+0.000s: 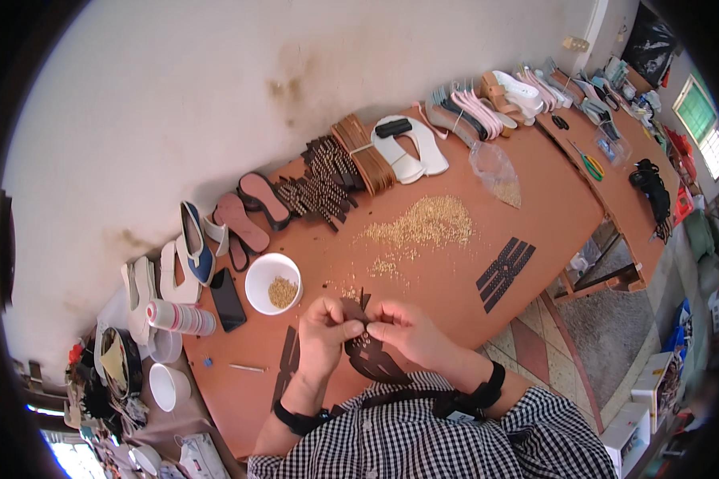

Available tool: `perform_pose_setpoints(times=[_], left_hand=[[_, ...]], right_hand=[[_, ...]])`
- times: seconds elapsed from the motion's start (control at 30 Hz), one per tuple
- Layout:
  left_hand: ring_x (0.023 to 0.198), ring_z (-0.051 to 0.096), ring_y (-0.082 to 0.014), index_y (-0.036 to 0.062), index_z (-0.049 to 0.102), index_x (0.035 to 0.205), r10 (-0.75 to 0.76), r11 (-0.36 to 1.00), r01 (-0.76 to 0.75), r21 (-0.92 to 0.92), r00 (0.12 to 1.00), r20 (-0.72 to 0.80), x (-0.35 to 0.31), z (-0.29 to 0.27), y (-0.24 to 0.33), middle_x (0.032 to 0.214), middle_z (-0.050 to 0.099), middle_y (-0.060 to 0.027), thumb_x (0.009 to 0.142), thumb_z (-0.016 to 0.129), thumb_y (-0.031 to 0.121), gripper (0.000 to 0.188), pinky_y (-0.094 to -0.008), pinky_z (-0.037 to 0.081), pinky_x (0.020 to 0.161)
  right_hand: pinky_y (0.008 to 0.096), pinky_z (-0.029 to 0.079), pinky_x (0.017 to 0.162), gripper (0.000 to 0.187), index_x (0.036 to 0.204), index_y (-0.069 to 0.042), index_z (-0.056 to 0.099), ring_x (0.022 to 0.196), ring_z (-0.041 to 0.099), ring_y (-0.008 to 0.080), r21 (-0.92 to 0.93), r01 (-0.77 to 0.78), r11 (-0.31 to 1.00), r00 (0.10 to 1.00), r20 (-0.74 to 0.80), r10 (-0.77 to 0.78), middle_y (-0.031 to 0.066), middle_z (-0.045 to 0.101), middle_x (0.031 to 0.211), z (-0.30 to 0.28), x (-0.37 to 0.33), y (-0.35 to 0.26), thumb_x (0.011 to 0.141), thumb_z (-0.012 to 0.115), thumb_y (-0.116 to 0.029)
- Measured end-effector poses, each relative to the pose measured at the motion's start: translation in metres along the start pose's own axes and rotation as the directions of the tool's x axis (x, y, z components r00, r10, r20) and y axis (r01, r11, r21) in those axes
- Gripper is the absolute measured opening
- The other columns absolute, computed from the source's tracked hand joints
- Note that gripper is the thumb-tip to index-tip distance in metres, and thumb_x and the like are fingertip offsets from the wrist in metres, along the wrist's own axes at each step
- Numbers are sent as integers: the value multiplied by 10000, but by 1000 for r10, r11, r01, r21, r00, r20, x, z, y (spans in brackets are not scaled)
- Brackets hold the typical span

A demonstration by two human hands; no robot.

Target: Attaching decorative gold studs to leather shoe straps.

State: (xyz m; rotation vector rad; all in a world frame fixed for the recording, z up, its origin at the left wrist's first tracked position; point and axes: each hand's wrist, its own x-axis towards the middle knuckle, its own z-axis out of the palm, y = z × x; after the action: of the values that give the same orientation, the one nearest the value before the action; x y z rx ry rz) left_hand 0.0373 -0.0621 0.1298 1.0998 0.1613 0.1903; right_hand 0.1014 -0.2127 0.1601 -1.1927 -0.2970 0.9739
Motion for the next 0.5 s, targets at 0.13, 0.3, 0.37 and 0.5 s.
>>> perform_pose_setpoints(times=[0.13, 0.3, 0.37, 0.5], left_hand=[[710, 536, -126, 9, 523, 853, -111, 988, 107, 112, 993, 31, 7, -7, 9, 794, 573, -66, 795, 509, -40, 77, -229, 438, 670], [770, 572, -129, 5, 563, 909, -39, 991, 35, -129, 999, -28, 6, -35, -1, 861, 606, -82, 819, 523, 19, 100, -255, 469, 692], [784, 583, -136, 11, 582, 859, -19, 951, 94, 293, 969, -248, 5, -73, -31, 872, 616, -89, 796, 561, 50, 77, -279, 472, 681], [739, 589, -157, 28, 594, 812, -106, 605, 285, 743, 954, -279, -17, -111, -81, 803, 607, -82, 730, 609, 59, 89, -294, 469, 646]], right_hand=[[205, 434, 702, 76, 883, -1, 513, 763, 527, 69, 17, 36, 999, 999, -20, -35, 23, 548, 845, 2, 6, 7, 817, 521, -38], [217, 457, 679, 111, 915, 9, 519, 731, 551, 90, -8, 33, 999, 991, -133, -34, 28, 568, 833, -11, 11, 9, 813, 494, -27], [218, 467, 676, 136, 937, 10, 523, 733, 564, 100, 271, -44, 962, 978, -183, 97, 39, 579, 852, -15, 8, 1, 817, 472, -30], [221, 479, 645, 127, 938, 1, 530, 701, 570, 104, 340, -33, 940, 973, -205, 108, 53, 586, 837, -28, 5, 3, 847, 470, -64]])
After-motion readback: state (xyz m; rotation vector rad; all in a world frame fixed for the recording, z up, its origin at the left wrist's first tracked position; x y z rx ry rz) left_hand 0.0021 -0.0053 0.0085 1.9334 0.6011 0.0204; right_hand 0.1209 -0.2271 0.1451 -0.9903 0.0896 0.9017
